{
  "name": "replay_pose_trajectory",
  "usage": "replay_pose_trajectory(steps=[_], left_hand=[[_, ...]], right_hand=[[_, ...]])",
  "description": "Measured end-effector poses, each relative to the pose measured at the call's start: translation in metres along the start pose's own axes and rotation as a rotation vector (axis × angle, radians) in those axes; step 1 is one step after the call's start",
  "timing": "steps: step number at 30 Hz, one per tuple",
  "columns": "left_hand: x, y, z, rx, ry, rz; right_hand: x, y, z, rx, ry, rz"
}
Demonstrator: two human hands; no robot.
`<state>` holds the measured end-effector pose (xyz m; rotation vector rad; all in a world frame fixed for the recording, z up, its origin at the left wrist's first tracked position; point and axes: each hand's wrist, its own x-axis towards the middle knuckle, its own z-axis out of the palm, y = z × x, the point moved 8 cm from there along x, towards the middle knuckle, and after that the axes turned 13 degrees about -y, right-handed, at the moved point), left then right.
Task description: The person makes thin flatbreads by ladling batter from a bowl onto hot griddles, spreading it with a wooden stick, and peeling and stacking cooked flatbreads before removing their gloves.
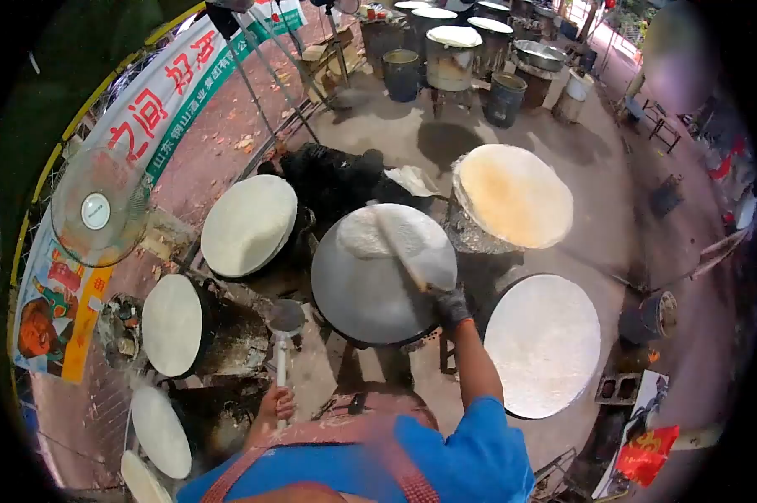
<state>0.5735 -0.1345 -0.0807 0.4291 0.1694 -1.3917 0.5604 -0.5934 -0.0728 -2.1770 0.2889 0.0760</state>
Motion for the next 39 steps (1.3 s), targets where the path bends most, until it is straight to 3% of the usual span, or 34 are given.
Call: replay_pose_trajectory(steps=[1, 2, 5, 6, 7, 8, 9, 10, 11, 13, 15, 17, 18, 21, 22, 23, 25, 27, 29, 31, 33, 35, 36, 39], left_hand=[[0.003, -0.006, -0.008, -0.041, -0.084, -0.053], [0.000, -0.007, -0.010, 0.002, 0.179, -0.011], [-0.015, -0.021, -0.002, -0.012, 0.339, 0.028], [-0.017, -0.021, 0.000, 0.013, 0.380, 0.053], [-0.020, -0.023, 0.002, 0.073, 0.410, 0.091], [-0.023, -0.031, 0.001, 0.039, 0.403, 0.091], [-0.025, -0.040, -0.001, 0.004, 0.397, 0.090], [-0.023, -0.050, -0.010, -0.114, 0.347, 0.064], [-0.022, -0.055, -0.011, -0.225, 0.291, 0.042], [-0.022, -0.049, 0.016, -0.231, 0.473, 0.153], [-0.025, -0.048, 0.017, -0.189, 0.608, 0.171], [-0.028, -0.051, -0.006, -0.047, 0.453, 0.173], [-0.028, -0.046, -0.004, 0.032, 0.379, 0.163], [-0.032, -0.050, 0.000, -0.010, 0.504, 0.266], [-0.028, -0.060, -0.021, -0.191, 0.281, 0.208], [-0.030, -0.054, -0.018, -0.151, 0.298, 0.224], [-0.028, -0.052, -0.012, -0.100, 0.329, 0.295], [-0.042, -0.051, -0.012, 0.120, 0.792, 0.163], [-0.034, -0.053, -0.013, 0.039, 0.687, 0.128], [-0.024, -0.054, -0.011, -0.074, 0.403, 0.162], [-0.019, -0.054, 0.006, -0.130, 0.354, 0.215], [-0.023, -0.043, 0.019, -0.052, 0.563, 0.232], [-0.022, -0.049, 0.010, -0.199, 0.422, 0.273], [-0.024, -0.057, -0.006, -0.239, 0.299, 0.233]], right_hand=[[0.010, -0.021, 0.025, -0.723, -0.129, -0.072], [0.001, -0.022, 0.034, -0.426, -0.077, -0.163], [-0.014, -0.010, 0.004, 0.032, -0.176, -0.195], [-0.009, 0.009, -0.006, -0.385, -0.025, -0.393], [0.013, 0.037, -0.017, 0.047, -0.056, -0.110], [0.026, 0.067, -0.026, 0.504, 0.051, 0.150], [0.024, 0.055, -0.026, 0.942, 0.050, 0.461], [0.039, 0.047, -0.021, 0.473, -0.070, 0.178], [0.036, 0.033, -0.011, 0.329, -0.091, 0.010], [0.017, -0.003, 0.007, 0.022, -0.128, -0.326], [0.002, 0.007, 0.001, 0.434, -0.308, 0.384], [0.006, 0.021, -0.017, 0.573, -0.310, 0.177], [0.026, -0.011, -0.048, 0.234, -0.105, -0.101], [0.064, 0.000, -0.050, 0.603, -0.159, 0.486], [0.061, -0.005, -0.036, 0.489, -0.253, 0.370], [0.057, -0.013, -0.024, 0.374, -0.340, 0.244], [0.039, -0.019, 0.001, 0.383, -0.446, 0.237], [-0.009, -0.015, -0.005, 0.599, -0.465, 0.526], [0.004, -0.009, -0.038, 0.569, -0.253, 0.183], [0.012, 0.007, -0.048, 0.547, -0.142, 0.119], [0.023, 0.026, -0.048, 0.512, -0.138, 0.334], [0.014, 0.022, -0.026, 0.315, -0.326, 0.268], [0.004, 0.021, -0.016, 0.207, -0.417, 0.231], [-0.009, 0.021, -0.012, 0.545, -0.469, 0.358]])
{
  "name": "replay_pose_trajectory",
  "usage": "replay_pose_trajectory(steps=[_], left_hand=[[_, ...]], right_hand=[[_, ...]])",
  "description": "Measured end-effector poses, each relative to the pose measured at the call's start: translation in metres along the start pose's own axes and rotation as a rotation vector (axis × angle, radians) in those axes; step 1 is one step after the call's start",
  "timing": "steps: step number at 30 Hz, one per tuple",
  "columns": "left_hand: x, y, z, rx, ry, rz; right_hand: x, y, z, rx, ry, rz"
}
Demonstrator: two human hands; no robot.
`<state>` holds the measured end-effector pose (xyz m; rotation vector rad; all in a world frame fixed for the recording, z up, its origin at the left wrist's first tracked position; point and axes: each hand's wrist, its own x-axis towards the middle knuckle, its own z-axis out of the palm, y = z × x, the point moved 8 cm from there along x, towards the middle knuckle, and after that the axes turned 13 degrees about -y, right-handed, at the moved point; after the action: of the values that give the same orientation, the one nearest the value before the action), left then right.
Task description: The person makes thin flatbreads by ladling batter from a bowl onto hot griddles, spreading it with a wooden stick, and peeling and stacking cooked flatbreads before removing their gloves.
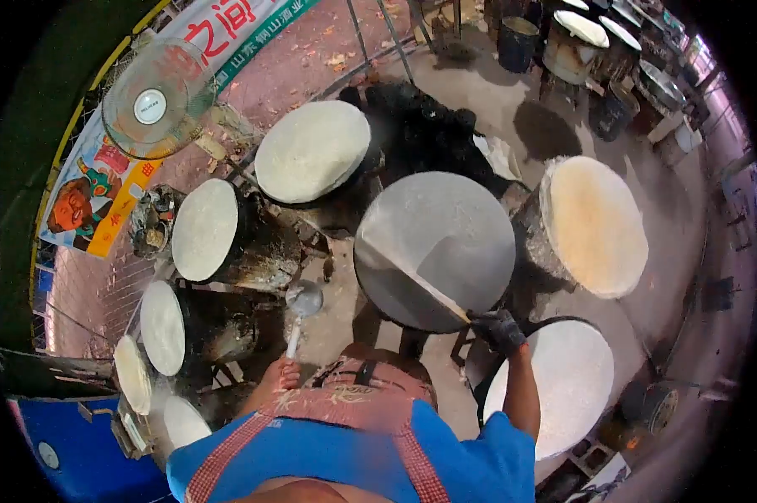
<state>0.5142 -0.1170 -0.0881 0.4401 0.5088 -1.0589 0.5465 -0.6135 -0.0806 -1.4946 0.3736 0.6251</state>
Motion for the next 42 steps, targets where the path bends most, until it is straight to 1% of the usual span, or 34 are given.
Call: replay_pose_trajectory(steps=[1, 2, 3, 4, 5, 6, 7, 8, 10, 12, 13, 14, 16, 18, 19, 20, 21, 22, 23, 24, 26, 27, 28, 29, 30, 31, 33, 34, 35, 36, 38, 39, 40, 42], left_hand=[[-0.005, -0.004, 0.009, -0.044, -0.094, -0.040], [-0.005, -0.004, 0.009, -0.082, -0.146, -0.024], [-0.010, -0.008, 0.002, -0.117, -0.196, -0.018], [-0.013, -0.010, -0.003, -0.156, -0.238, -0.017], [-0.016, -0.017, 0.010, -0.216, -0.395, -0.080], [-0.017, -0.020, 0.001, -0.193, -0.203, -0.049], [-0.022, -0.022, -0.003, -0.168, -0.006, -0.013], [-0.023, -0.020, -0.003, -0.150, 0.044, 0.021], [-0.028, -0.015, -0.003, -0.108, 0.146, 0.087], [-0.028, -0.023, -0.010, -0.131, -0.004, 0.070], [-0.032, -0.023, -0.017, -0.143, 0.096, 0.097], [-0.032, -0.023, -0.011, -0.149, 0.127, 0.109], [-0.042, -0.027, -0.001, -0.153, 0.206, 0.116], [-0.051, -0.024, 0.007, -0.136, 0.202, 0.171], [-0.052, -0.026, 0.002, -0.148, 0.189, 0.166], [-0.053, -0.029, -0.003, -0.160, 0.175, 0.161], [-0.058, -0.031, -0.020, -0.187, 0.160, 0.128], [-0.067, -0.030, -0.034, -0.220, 0.153, 0.093], [-0.068, -0.020, -0.041, -0.173, 0.127, 0.091], [-0.069, -0.011, -0.047, -0.135, 0.092, 0.097], [-0.084, -0.007, -0.066, -0.097, 0.040, 0.118], [-0.089, -0.004, -0.086, -0.031, 0.088, 0.074], [-0.094, 0.007, -0.072, 0.079, 0.215, 0.045], [-0.095, 0.010, -0.105, -0.002, 0.205, 0.043], [-0.096, 0.017, -0.095, -0.029, 0.098, -0.025], [-0.103, 0.031, -0.088, 0.074, 0.218, -0.004], [-0.098, 0.028, -0.133, -0.132, -0.292, -0.358], [-0.104, 0.037, -0.154, -0.040, -0.185, -0.324], [-0.115, 0.048, -0.122, -0.060, 0.007, -0.145], [-0.126, 0.056, -0.102, 0.022, -0.014, -0.130], [-0.135, 0.058, -0.110, -0.094, -0.047, -0.101], [-0.140, 0.057, -0.104, -0.070, -0.093, -0.096], [-0.147, 0.061, -0.097, -0.034, -0.128, -0.098], [-0.160, 0.065, -0.096, -0.018, -0.202, -0.084]], right_hand=[[0.000, -0.021, -0.008, 0.014, 0.016, -0.122], [-0.004, -0.052, -0.008, 0.038, 0.037, -0.239], [0.007, -0.065, -0.015, 0.214, 0.104, -0.151], [0.021, -0.078, -0.029, -0.051, 0.126, -0.197], [0.047, -0.085, -0.028, -0.524, 0.073, -0.185], [0.070, -0.093, -0.026, -0.990, 0.071, -0.213], [0.056, -0.107, -0.012, -0.789, -0.017, -0.043], [0.038, -0.120, 0.003, -0.599, -0.065, 0.135], [0.025, -0.076, -0.001, -0.541, -0.114, 0.127], [-0.001, -0.029, -0.015, -0.362, -0.108, 0.123], [-0.006, -0.015, -0.024, -0.265, -0.084, 0.106], [-0.009, -0.013, -0.037, -0.191, -0.029, 0.048], [0.011, -0.034, -0.056, -0.095, 0.094, -0.054], [0.051, -0.069, -0.056, -0.001, 0.168, -0.049], [0.063, -0.091, -0.043, -0.016, 0.145, -0.021], [0.057, -0.129, -0.015, -0.136, 0.052, 0.012], [0.062, -0.131, -0.002, -0.326, -0.052, 0.049], [0.055, -0.111, -0.006, -0.499, -0.011, 0.010], [0.043, -0.083, -0.023, -0.690, 0.036, -0.032], [0.022, -0.050, -0.048, -0.733, 0.085, 0.024], [-0.059, 0.005, -0.086, -0.651, 0.248, 0.158], [-0.106, 0.034, -0.096, -0.594, 0.346, 0.206], [-0.157, 0.060, -0.098, -0.527, 0.458, 0.235], [-0.203, 0.083, -0.085, -0.460, 0.573, 0.251], [-0.240, 0.103, -0.062, -0.396, 0.678, 0.252], [-0.265, 0.125, -0.027, -0.326, 0.781, 0.234], [-0.269, 0.166, 0.063, -0.215, 0.938, 0.143], [-0.245, 0.178, 0.110, -0.201, 0.952, 0.080], [-0.201, 0.181, 0.158, -0.191, 0.955, -0.017], [-0.147, 0.172, 0.203, -0.196, 0.936, -0.148], [-0.038, 0.118, 0.272, -0.165, 0.901, -0.401], [-0.015, 0.080, 0.291, -0.041, 0.920, -0.429], [-0.002, 0.069, 0.297, -0.638, 0.979, -0.050], [-0.026, 0.045, 0.304, -0.907, 1.037, 0.094]])
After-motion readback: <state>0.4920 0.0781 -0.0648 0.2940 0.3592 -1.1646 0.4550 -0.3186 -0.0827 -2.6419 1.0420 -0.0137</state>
